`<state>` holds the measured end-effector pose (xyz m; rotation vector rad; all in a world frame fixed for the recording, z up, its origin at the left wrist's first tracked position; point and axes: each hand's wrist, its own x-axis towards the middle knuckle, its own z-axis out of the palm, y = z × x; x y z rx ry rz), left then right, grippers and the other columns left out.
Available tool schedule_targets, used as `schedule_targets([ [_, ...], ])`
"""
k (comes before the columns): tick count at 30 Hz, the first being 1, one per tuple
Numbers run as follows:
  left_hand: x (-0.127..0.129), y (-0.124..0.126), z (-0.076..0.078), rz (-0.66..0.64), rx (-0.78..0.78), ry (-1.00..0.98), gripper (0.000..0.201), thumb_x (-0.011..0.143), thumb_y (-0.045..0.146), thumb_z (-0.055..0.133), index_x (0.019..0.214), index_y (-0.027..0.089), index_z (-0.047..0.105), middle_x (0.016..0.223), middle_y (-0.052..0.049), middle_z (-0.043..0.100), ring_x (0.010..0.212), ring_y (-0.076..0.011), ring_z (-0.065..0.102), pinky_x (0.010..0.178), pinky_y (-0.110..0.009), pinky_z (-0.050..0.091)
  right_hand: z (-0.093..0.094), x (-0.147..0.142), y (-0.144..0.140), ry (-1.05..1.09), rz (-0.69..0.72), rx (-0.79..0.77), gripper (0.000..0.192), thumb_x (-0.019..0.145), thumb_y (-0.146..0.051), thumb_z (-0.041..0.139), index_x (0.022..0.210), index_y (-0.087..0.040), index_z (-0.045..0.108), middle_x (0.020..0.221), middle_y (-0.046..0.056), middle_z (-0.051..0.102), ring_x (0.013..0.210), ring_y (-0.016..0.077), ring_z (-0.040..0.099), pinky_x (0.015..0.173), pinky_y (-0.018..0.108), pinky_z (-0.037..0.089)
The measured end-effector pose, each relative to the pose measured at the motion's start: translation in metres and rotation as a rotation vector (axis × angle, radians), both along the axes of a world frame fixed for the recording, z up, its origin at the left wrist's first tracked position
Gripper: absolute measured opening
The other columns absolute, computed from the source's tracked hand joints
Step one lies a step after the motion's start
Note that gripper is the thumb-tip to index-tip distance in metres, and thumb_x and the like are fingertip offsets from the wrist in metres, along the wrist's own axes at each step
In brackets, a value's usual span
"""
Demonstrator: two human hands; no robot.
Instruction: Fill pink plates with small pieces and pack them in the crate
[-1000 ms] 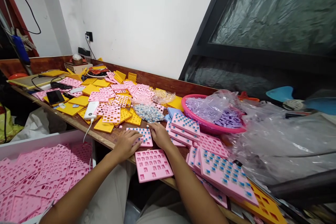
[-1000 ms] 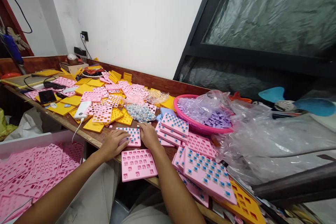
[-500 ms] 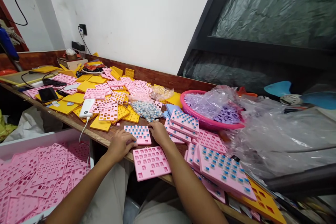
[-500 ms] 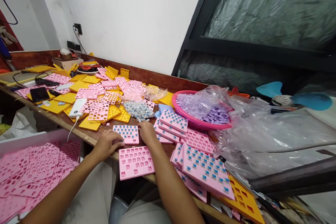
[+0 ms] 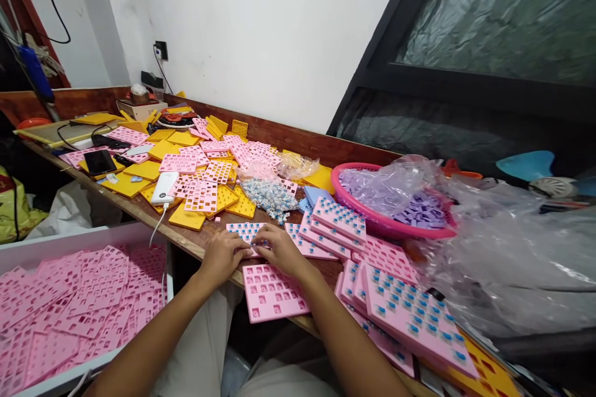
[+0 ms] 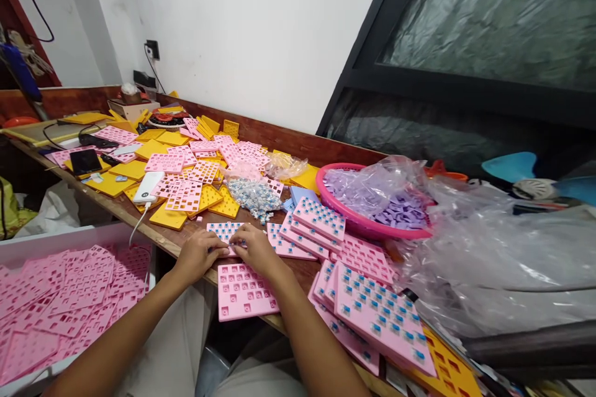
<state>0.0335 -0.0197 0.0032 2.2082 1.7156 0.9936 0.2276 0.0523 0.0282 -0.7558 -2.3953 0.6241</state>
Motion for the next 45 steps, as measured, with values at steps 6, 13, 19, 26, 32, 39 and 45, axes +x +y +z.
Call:
schedule_targets([
  [6,0.005,-0.006,-0.002,0.001,0.100,0.137,0.019,0.097,0.028,0.058,0.093,0.022,0.074,0.089,-0.005,0.073,0.089,-0.0224,0.061,0.083,-0.041,0.041,-0.006,0.007,0.007,-0.062,-0.031,0.069,0.018,0.084,-0.008,0.070,0.095,-0.021,0.075,0.094,0.005,0.073,0.092,0.0212,0.064,0.086,0.033,0.047],
  [13,0.011,-0.007,-0.004,0.059,0.105,0.081,0.016,0.096,0.028,0.060,0.090,0.021,0.073,0.092,-0.005,0.071,0.092,-0.0224,0.058,0.084,-0.038,0.043,-0.008,0.006,0.012,-0.047,-0.005,0.046,0.013,0.087,-0.011,0.070,0.091,-0.021,0.078,0.090,0.005,0.073,0.087,0.0193,0.064,0.079,0.030,0.046],
  [19,0.013,-0.008,-0.002,0.070,0.129,0.246,0.017,0.098,0.026,0.056,0.090,0.020,0.070,0.088,-0.004,0.071,0.089,-0.0237,0.058,0.083,-0.041,0.041,-0.009,0.006,0.014,-0.049,-0.009,0.016,0.010,0.085,-0.014,0.074,0.090,-0.021,0.077,0.087,0.003,0.074,0.082,0.0181,0.063,0.079,0.030,0.045],
  [26,0.015,-0.009,-0.011,0.090,0.240,0.413,0.020,0.099,0.026,0.052,0.090,0.020,0.068,0.089,-0.006,0.068,0.089,-0.0244,0.056,0.081,-0.041,0.039,-0.011,0.003,0.007,-0.136,-0.080,0.217,0.004,0.086,-0.018,0.074,0.085,-0.021,0.077,0.089,0.005,0.072,0.089,0.0206,0.060,0.082,0.035,0.044],
  [32,0.004,-0.006,-0.007,-0.143,0.290,0.604,0.015,0.098,0.021,0.053,0.098,0.017,0.067,0.097,-0.007,0.066,0.095,-0.0237,0.056,0.087,-0.041,0.040,-0.006,0.007,-0.008,-0.328,-0.093,0.330,0.016,0.095,-0.020,0.063,0.103,-0.023,0.075,0.100,0.007,0.071,0.100,0.0237,0.058,0.085,0.039,0.045],
  [39,-0.010,-0.009,-0.006,-0.319,0.330,0.668,0.019,0.097,0.022,0.054,0.109,0.015,0.067,0.111,-0.008,0.065,0.106,-0.0242,0.055,0.097,-0.042,0.037,-0.006,0.004,-0.034,-0.413,-0.087,0.368,0.028,0.100,-0.022,0.051,0.123,-0.019,0.066,0.120,0.013,0.065,0.116,0.0274,0.054,0.096,0.045,0.044],
  [45,-0.013,-0.004,0.002,-0.301,0.254,0.559,0.017,0.097,0.025,0.056,0.107,0.018,0.068,0.103,-0.008,0.067,0.100,-0.0234,0.058,0.091,-0.041,0.041,0.013,0.021,0.004,-0.243,-0.152,0.277,0.022,0.098,-0.021,0.053,0.110,-0.021,0.072,0.111,0.009,0.067,0.104,0.0220,0.060,0.092,0.037,0.046],
])
